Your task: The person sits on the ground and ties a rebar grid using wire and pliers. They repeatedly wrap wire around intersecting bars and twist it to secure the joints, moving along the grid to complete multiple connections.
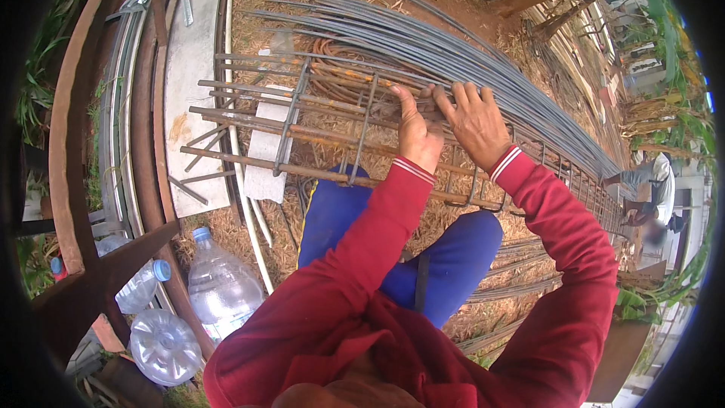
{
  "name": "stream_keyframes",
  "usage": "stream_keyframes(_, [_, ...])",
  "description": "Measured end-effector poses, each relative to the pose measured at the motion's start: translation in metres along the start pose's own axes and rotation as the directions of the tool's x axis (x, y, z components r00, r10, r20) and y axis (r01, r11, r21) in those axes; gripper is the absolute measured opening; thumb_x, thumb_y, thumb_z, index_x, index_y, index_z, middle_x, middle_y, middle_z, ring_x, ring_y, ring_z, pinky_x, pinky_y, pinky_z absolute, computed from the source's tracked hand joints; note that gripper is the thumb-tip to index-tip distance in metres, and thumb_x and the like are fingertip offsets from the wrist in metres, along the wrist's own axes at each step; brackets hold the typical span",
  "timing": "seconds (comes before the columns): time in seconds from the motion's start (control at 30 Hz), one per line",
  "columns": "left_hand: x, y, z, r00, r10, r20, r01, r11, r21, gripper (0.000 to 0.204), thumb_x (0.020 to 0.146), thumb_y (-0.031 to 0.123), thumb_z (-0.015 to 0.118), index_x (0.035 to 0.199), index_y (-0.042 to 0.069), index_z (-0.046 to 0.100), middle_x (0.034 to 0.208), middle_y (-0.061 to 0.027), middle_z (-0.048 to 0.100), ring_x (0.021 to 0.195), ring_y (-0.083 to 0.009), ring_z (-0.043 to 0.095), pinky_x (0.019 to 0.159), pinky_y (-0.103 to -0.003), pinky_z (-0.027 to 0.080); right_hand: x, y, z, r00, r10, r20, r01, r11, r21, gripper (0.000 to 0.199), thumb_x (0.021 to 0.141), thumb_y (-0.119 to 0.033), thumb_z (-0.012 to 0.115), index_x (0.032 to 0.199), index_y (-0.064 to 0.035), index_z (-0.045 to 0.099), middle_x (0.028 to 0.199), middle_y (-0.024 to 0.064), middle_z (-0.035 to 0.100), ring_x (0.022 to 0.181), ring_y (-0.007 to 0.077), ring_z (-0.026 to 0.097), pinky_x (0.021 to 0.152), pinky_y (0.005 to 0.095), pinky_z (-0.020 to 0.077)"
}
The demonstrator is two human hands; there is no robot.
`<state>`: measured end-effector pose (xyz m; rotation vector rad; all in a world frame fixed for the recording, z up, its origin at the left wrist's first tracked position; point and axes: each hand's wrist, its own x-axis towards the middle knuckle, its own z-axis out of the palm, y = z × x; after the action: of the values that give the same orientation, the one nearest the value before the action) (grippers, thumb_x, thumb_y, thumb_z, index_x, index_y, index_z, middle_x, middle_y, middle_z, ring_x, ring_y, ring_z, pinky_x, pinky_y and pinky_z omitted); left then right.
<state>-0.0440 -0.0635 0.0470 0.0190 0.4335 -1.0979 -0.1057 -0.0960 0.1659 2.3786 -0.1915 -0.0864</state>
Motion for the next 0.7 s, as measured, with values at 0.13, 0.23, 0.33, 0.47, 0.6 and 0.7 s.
stream_keyframes(0.13, [-0.013, 0.007, 0.0, 1.0, 0.01, -0.008, -0.01, 0.997, 0.079, 0.064, 0.087, 0.061, 0.061, 0.119, 0.006, 0.054, 0.11, -0.0068, 0.064, 0.104, -0.0184, 0.06, 0.097, -0.038, 0.046, 0.004, 0.012, 0.001, 0.943, -0.026, 0.333, -0.108, 0.919, 0.379, 0.058, 0.081, -0.021, 0.067, 0.135, -0.0097, 0.049, 0.098, 0.0147, 0.063, 0.084, 0.0292, 0.065, 0.074, 0.0417, 0.0505])
stream_keyframes(0.23, [-0.02, 0.01, -0.002, 1.0, -0.017, 0.012, 0.016, 0.996, 0.09, 0.082, 0.085, 0.066, 0.059, 0.14, 0.009, 0.037, 0.124, -0.0083, 0.057, 0.112, -0.0199, 0.055, 0.106, -0.045, 0.038, 0.025, 0.035, 0.004, 0.848, -0.272, 0.455, -0.233, 0.58, 0.781, 0.044, 0.089, -0.03, 0.066, 0.126, -0.0064, 0.061, 0.095, 0.0176, 0.069, 0.084, 0.0276, 0.07, 0.07, 0.0402, 0.0556])
stream_keyframes(0.33, [-0.02, 0.012, -0.006, 0.998, -0.045, -0.048, 0.049, 0.993, 0.105, 0.08, 0.085, 0.066, 0.059, 0.136, 0.008, 0.04, 0.12, -0.0087, 0.059, 0.114, -0.0194, 0.053, 0.106, -0.045, 0.038, 0.038, 0.049, 0.006, 0.388, -0.443, 0.809, -0.775, 0.318, 0.546, 0.053, 0.094, -0.047, 0.064, 0.112, 0.003, 0.066, 0.088, 0.0198, 0.072, 0.073, 0.0265, 0.073, 0.06, 0.0371, 0.0587])
stream_keyframes(0.47, [-0.021, 0.015, -0.019, 0.999, -0.039, 0.008, 0.038, 0.996, 0.076, 0.055, 0.09, 0.057, 0.06, 0.116, 0.01, 0.048, 0.107, -0.0065, 0.062, 0.108, -0.0187, 0.056, 0.104, -0.041, 0.04, 0.037, 0.045, 0.003, 0.375, -0.465, 0.802, -0.767, 0.33, 0.55, 0.056, 0.097, -0.046, 0.059, 0.111, 0.0088, 0.062, 0.082, 0.0193, 0.072, 0.071, 0.0257, 0.073, 0.061, 0.035, 0.0598])
stream_keyframes(0.6, [-0.024, 0.014, -0.028, 0.995, -0.068, 0.067, 0.073, 0.994, -0.081, 0.043, 0.092, 0.051, 0.061, 0.109, 0.011, 0.057, 0.111, -0.0055, 0.065, 0.106, -0.0191, 0.058, 0.098, -0.041, 0.045, 0.029, 0.032, -0.008, 0.539, -0.452, 0.71, -0.616, 0.363, 0.699, 0.047, 0.099, -0.036, 0.059, 0.114, 0.0075, 0.062, 0.082, 0.0148, 0.073, 0.071, 0.0229, 0.073, 0.065, 0.0345, 0.058])
stream_keyframes(0.7, [-0.024, 0.017, -0.033, 0.985, -0.124, 0.118, 0.144, 0.973, -0.181, 0.041, 0.092, 0.049, 0.063, 0.109, 0.012, 0.059, 0.109, -0.003, 0.067, 0.105, -0.0198, 0.06, 0.094, -0.041, 0.048, 0.028, 0.028, -0.012, 0.593, -0.435, 0.678, -0.532, 0.42, 0.735, 0.039, 0.099, -0.03, 0.06, 0.103, 0.0086, 0.065, 0.077, 0.0148, 0.072, 0.067, 0.0221, 0.072, 0.06, 0.0356, 0.0546])
